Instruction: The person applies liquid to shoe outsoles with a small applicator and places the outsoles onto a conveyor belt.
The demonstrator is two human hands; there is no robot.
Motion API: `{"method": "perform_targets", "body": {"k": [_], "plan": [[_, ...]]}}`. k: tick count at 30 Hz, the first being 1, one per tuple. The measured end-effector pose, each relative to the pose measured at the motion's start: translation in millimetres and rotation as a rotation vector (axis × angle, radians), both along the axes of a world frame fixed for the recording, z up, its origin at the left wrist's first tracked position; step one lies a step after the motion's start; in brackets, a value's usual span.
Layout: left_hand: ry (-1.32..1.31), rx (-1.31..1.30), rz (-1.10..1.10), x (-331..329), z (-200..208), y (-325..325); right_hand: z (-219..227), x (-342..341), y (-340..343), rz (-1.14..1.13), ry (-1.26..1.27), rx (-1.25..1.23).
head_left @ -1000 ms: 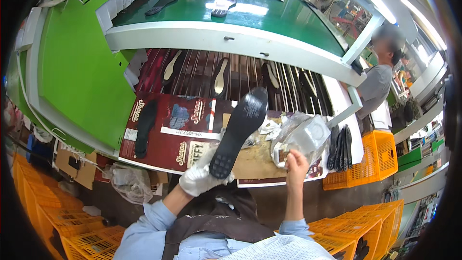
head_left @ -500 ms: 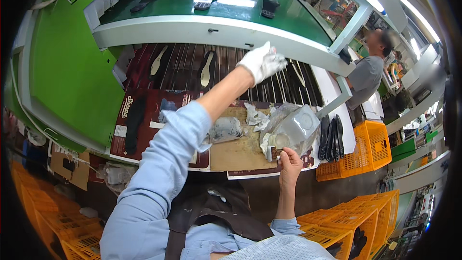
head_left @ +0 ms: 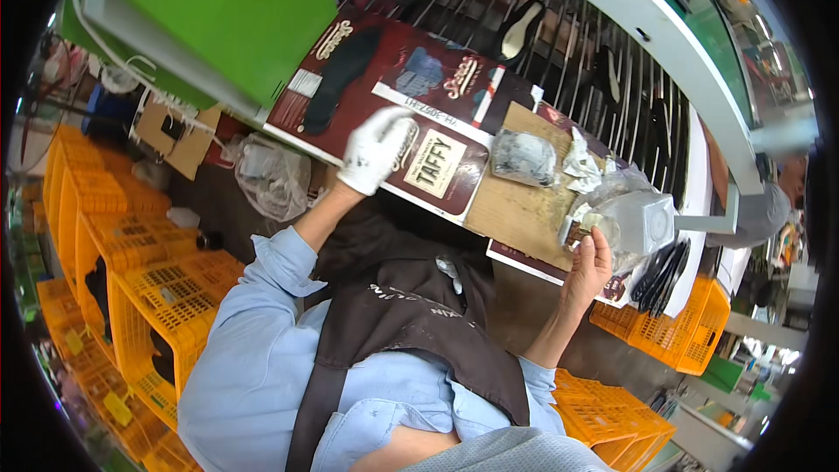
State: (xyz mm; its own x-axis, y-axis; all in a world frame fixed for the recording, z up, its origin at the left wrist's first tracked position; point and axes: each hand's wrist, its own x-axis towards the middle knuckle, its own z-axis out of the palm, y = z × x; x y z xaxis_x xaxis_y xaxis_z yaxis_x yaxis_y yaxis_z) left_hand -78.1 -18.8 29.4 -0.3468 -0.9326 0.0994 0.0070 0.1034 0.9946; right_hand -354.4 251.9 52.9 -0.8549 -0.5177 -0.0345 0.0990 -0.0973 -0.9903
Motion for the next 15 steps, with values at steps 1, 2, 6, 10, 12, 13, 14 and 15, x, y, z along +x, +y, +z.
{"method": "perform_targets", "body": {"k": [1, 2, 6, 10, 12, 13, 14, 15], "plan": [[-0.093, -0.185, 0.113, 15.6, -5.2, -7.9, 1.5, 0.6, -2.6, 0.018, -0.008, 0.007], [-0.329, -0.439, 0.244, 27.8, 14.4, -12.1, 2.6, 0.6, -2.7, 0.025, 0.032, 0.024], [-0.865, -0.708, 0.432, 72.0, -6.2, -47.6, 9.3, 1.5, 0.9, 0.016, 0.151, 0.107], [-1.011, -0.498, 0.276, 92.0, -42.9, -68.8, 19.3, -6.4, 7.7, 0.002, 0.353, 0.316], [-1.045, -0.58, 0.326, 90.3, -39.4, -65.4, 32.2, -12.3, 12.2, -0.007, 0.439, 0.419], [-1.021, -0.559, 0.318, 93.2, -37.6, -67.8, 34.4, -17.4, 15.6, -0.007, 0.477, 0.452], [-1.03, -0.504, 0.325, 91.1, -30.2, -66.2, 36.4, -22.8, 18.2, -0.038, 0.555, 0.497], [-1.04, -0.477, 0.326, 89.6, -27.5, -66.5, 38.3, -27.2, 21.1, -0.066, 0.63, 0.544]]}}
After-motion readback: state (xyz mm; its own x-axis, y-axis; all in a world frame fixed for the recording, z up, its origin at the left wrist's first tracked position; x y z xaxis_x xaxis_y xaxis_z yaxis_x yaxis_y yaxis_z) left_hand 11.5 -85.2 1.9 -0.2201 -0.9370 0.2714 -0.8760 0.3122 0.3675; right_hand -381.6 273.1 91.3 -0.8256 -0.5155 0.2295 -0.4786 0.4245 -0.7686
